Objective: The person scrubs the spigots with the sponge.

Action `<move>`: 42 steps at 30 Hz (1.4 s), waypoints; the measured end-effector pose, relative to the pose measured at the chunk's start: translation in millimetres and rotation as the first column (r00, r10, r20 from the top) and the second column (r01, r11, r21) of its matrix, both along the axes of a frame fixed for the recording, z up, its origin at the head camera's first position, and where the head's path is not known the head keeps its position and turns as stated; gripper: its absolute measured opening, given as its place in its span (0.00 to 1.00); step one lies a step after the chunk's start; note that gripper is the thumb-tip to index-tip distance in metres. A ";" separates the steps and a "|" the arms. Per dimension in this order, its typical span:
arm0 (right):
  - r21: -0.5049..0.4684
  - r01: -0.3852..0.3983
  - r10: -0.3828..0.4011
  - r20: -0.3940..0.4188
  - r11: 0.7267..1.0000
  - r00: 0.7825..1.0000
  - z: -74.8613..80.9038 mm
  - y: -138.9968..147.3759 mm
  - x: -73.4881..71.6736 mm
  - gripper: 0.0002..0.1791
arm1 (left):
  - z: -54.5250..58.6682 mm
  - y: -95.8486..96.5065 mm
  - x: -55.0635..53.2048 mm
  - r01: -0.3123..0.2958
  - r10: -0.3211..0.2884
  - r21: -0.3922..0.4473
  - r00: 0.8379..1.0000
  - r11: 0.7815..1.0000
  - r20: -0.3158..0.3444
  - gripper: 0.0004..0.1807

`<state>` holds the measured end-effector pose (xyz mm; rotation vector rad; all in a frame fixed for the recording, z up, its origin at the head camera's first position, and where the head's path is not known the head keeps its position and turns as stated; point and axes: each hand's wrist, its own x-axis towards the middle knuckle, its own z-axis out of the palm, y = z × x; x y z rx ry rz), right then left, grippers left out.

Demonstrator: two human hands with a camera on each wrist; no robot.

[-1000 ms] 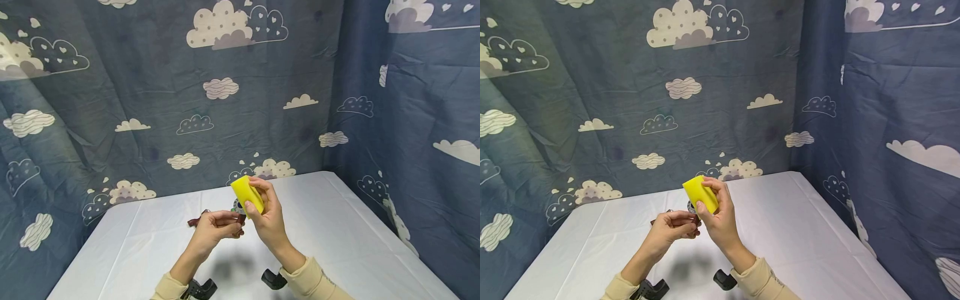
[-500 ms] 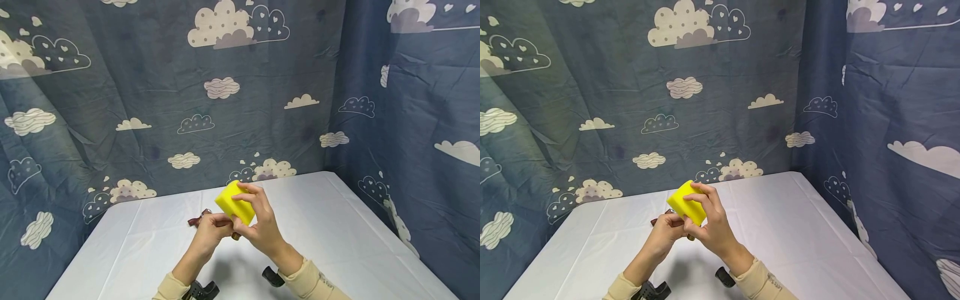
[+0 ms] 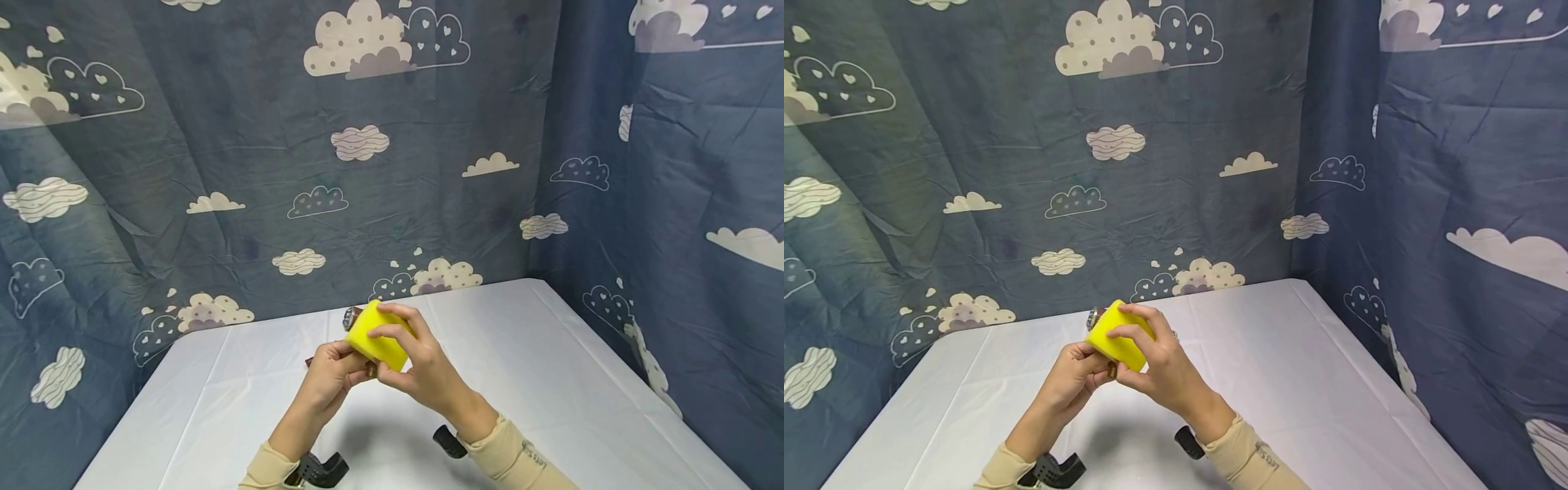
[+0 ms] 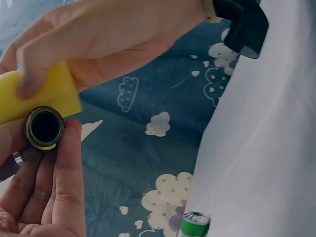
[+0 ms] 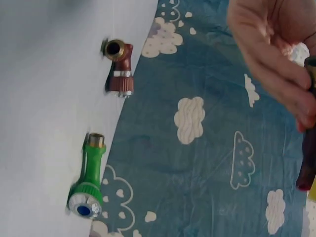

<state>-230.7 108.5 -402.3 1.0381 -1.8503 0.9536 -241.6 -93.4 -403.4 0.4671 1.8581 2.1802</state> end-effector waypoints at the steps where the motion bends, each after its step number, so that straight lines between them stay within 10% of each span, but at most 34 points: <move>1: 0.010 0.007 -0.007 -0.004 1.000 1.000 -0.1 1.0 -0.7 0.29 | 1.5 -1.2 -0.2 -0.006 0.006 0.002 1.000 1.000 0.007 0.21; 20: -0.086 0.152 -0.153 -0.002 0.985 0.988 -3.1 17.6 -12.8 0.28 | 8.8 -8.2 -1.0 0.128 -0.131 0.115 0.991 0.985 0.012 0.15; 25: -0.215 0.187 -0.159 0.143 0.959 0.977 -1.0 19.3 -13.4 0.24 | 9.9 -8.8 -0.1 0.137 -0.141 0.125 0.990 0.983 0.028 0.14; 31: -0.337 0.182 -0.032 0.407 0.924 0.913 4.1 13.5 -6.8 0.22 | 11.2 -8.9 0.0 0.113 -0.116 0.104 0.993 0.988 0.025 0.13; 42: -0.328 0.181 -0.058 0.353 0.927 0.934 3.0 2.7 -0.2 0.24 | 9.5 -5.3 1.3 0.100 -0.096 0.079 0.994 0.992 -0.051 0.16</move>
